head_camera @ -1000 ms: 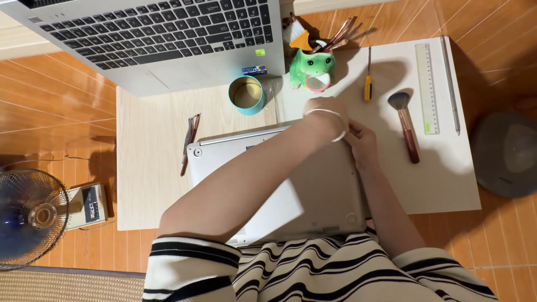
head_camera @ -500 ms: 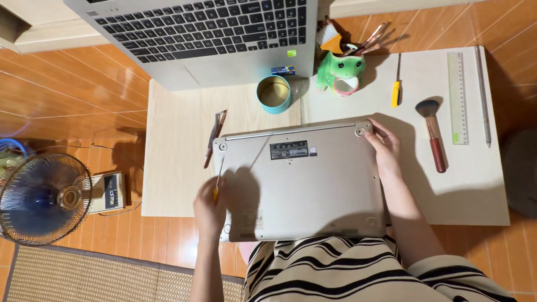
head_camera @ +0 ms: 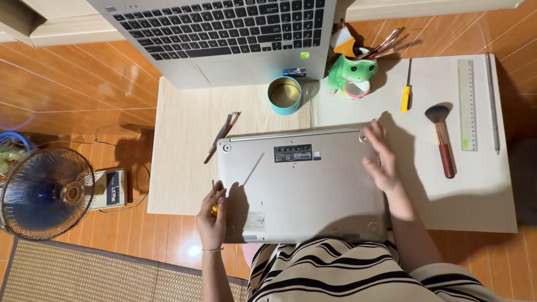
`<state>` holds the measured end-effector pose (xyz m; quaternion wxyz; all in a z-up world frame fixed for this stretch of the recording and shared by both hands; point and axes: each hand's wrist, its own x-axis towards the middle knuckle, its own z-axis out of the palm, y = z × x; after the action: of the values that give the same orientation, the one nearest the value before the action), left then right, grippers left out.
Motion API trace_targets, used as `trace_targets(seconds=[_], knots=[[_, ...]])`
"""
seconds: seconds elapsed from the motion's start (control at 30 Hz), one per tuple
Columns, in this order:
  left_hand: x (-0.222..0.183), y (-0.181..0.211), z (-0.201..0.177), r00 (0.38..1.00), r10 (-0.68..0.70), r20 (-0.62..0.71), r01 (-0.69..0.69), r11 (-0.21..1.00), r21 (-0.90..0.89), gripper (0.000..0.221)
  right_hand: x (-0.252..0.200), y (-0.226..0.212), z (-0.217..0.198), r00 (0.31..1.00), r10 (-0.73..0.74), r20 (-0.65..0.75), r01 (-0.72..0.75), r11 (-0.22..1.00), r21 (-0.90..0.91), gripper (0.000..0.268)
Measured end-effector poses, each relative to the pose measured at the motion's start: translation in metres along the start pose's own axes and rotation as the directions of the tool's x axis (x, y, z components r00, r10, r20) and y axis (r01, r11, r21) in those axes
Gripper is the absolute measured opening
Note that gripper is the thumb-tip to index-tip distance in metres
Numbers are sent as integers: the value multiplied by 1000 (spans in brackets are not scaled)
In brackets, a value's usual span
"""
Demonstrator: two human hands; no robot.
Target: Replacing parts and repairing the back panel of a laptop.
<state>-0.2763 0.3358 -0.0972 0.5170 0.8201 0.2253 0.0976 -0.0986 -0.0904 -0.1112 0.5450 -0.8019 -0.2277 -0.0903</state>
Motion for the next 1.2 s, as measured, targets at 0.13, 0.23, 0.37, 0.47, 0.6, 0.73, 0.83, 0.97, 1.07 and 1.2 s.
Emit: trace_targets(seconds=[0.13,0.23,0.37,0.47,0.6,0.73,0.83,0.97,1.07,1.2], knots=[[5,-15,-2,996,87,0,-87,996,-35,29,-16,-22,-1,997,-60,54,78,895,-439,71],[7,-15,3,1000,17,25,-17,1000,-25,28,-56,-20,-2,992,123,-40,-128,888,-442,77],[10,-22,9,998,22,53,-10,977,-211,29,-86,-24,5,941,338,-18,-327,897,-296,94],[13,-14,16,997,-25,79,43,970,-239,32,-84,-26,1,954,296,44,-262,898,-353,99],[20,-1,32,988,51,145,-6,955,-298,31,-79,-18,-15,939,326,105,-237,840,-487,105],[29,-2,58,975,161,154,-86,909,-407,28,-71,-9,-34,933,350,84,-247,794,-555,107],[34,9,72,964,202,173,-124,916,-381,26,-62,-13,-43,901,432,34,-334,743,-580,107],[39,11,79,969,141,203,-46,909,-415,27,-53,-17,-50,853,522,-7,-420,678,-603,107],[43,6,73,971,85,225,28,889,-457,29,-51,-5,-52,881,473,-9,-368,674,-640,101],[51,10,64,974,-10,225,127,848,-515,38,-4,-21,-56,965,260,-32,-213,712,-670,85]])
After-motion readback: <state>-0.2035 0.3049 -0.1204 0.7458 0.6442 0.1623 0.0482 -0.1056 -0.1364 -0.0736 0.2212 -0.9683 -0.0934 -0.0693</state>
